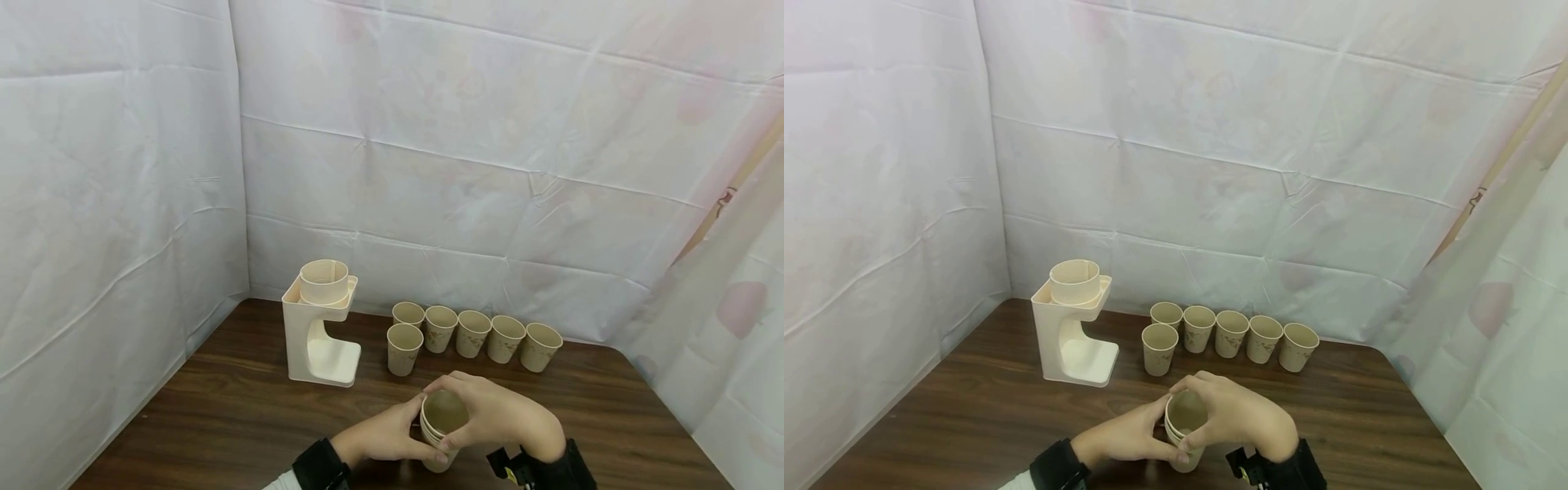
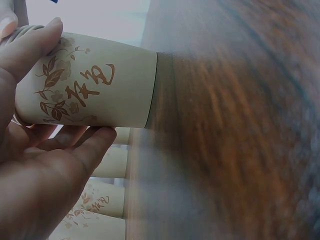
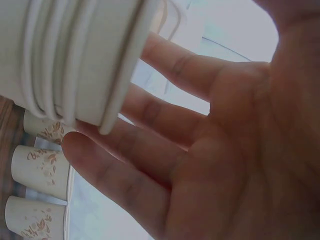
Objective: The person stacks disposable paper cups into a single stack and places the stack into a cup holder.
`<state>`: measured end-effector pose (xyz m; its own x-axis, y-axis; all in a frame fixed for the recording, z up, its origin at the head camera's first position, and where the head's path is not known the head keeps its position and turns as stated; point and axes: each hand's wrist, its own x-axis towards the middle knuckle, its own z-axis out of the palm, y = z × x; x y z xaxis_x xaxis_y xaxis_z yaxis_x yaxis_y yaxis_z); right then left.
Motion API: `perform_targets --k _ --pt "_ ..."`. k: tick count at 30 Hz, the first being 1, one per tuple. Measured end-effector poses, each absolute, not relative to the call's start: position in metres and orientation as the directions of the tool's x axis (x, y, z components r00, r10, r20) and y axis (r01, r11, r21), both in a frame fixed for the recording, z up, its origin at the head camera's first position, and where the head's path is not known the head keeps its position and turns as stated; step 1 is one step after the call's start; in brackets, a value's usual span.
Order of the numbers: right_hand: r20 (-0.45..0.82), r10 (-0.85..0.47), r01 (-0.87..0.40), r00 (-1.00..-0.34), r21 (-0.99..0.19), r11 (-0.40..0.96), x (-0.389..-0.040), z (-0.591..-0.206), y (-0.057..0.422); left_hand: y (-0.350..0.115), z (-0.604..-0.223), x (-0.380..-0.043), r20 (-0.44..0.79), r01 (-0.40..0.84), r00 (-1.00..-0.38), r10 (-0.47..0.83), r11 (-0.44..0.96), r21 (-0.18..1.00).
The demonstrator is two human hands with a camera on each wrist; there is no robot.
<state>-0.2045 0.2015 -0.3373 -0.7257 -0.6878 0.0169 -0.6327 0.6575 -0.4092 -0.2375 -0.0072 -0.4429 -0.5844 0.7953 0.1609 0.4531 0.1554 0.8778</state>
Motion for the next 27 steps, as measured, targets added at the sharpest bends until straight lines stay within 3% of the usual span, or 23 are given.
perform_targets --k 27 --pt "-0.017 -0.702 -0.638 -0.712 -0.402 0.657 -0.2090 -0.3430 0.1988 -0.0072 -0.4433 -0.2359 0.163 0.439 -0.597 0.786 0.149 0.886"
